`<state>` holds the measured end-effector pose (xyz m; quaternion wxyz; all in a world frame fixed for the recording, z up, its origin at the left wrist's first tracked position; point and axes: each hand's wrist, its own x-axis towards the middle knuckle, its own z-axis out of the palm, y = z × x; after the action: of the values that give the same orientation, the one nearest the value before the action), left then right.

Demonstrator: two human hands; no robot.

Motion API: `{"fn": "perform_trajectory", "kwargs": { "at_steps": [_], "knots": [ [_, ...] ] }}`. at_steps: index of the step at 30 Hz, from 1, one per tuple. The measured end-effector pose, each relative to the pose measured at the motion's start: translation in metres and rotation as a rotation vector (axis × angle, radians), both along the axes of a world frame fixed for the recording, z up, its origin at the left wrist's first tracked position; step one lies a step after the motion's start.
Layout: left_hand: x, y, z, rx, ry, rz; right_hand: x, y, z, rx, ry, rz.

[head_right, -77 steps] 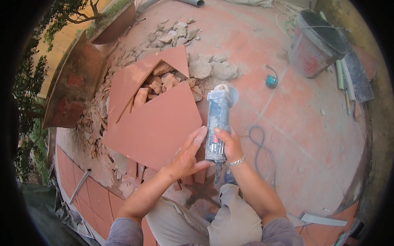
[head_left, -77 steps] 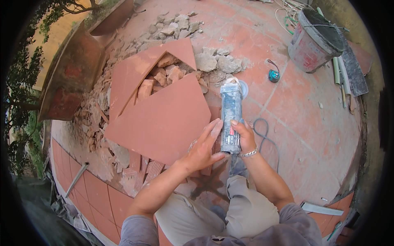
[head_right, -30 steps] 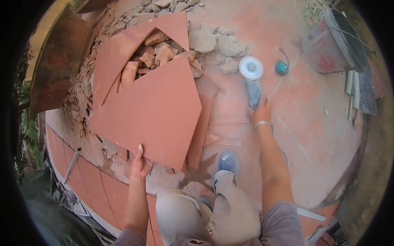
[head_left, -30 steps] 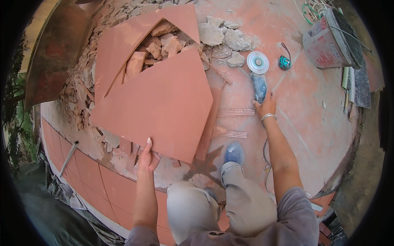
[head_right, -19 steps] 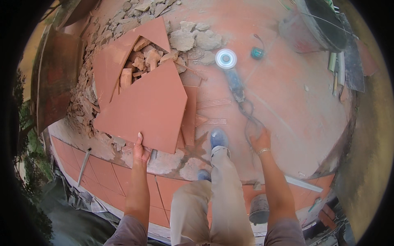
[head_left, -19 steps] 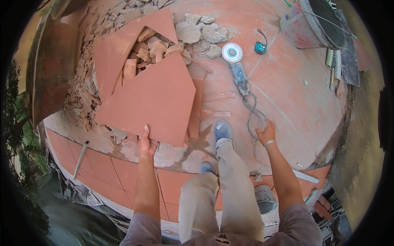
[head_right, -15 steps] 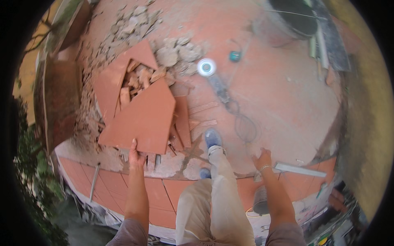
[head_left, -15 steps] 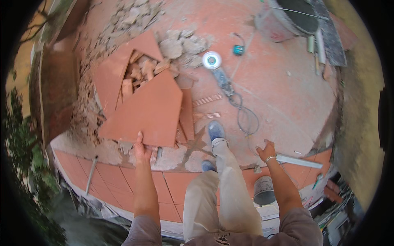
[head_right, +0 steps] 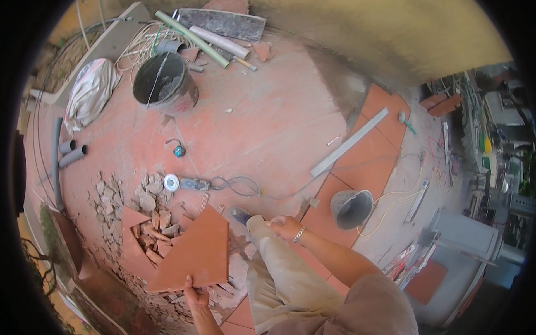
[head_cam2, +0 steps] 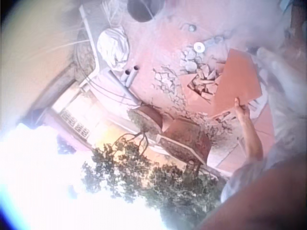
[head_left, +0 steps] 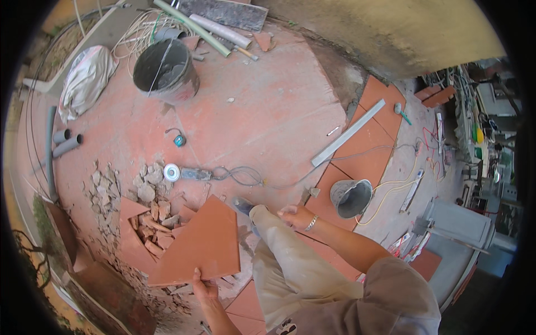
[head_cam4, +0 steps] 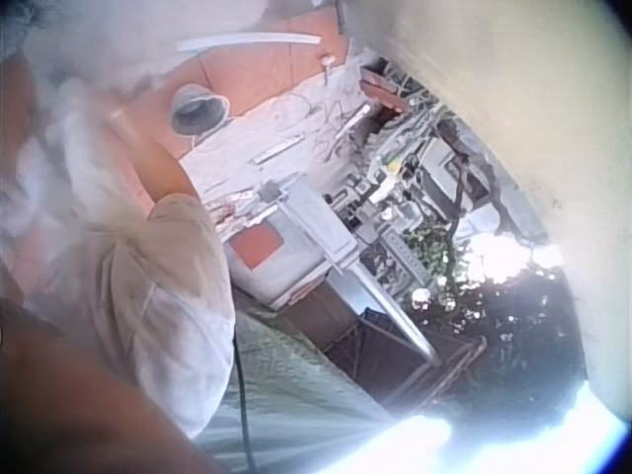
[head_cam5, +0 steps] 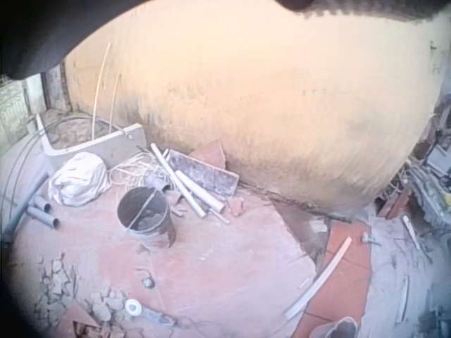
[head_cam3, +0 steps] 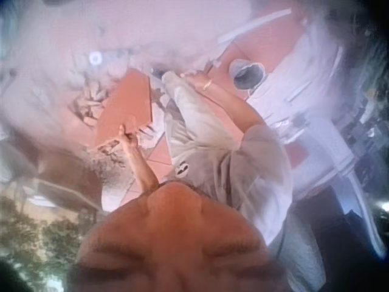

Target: The person cuts reddish-brown floor tiles with an angle grinder, then places them into gaps in the tiled floor. They repeatedly measure, cut, and fit pieces, using a straight edge and marker to guide cuts.

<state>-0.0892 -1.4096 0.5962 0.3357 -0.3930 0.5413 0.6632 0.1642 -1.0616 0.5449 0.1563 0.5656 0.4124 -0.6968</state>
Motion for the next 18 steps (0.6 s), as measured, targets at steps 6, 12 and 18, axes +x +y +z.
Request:
{"fn": "perform_trajectory", "kwargs": {
  "at_steps": [6, 12, 18],
  "knots": [
    [0.032, 0.15, 0.06, 0.111, -0.023, -0.351, 0.003, 0.049, 0.062, -0.088, -0.113, -0.452],
    [0.066, 0.346, 0.075, 0.311, 0.028, -0.741, 0.088, 0.16, 0.076, -0.324, 0.201, -0.939],
    [0.13, 0.6, 0.03, 0.337, 0.043, -1.05, 0.142, 0.364, 0.006, -0.128, 0.099, -1.472]
  ]
}}
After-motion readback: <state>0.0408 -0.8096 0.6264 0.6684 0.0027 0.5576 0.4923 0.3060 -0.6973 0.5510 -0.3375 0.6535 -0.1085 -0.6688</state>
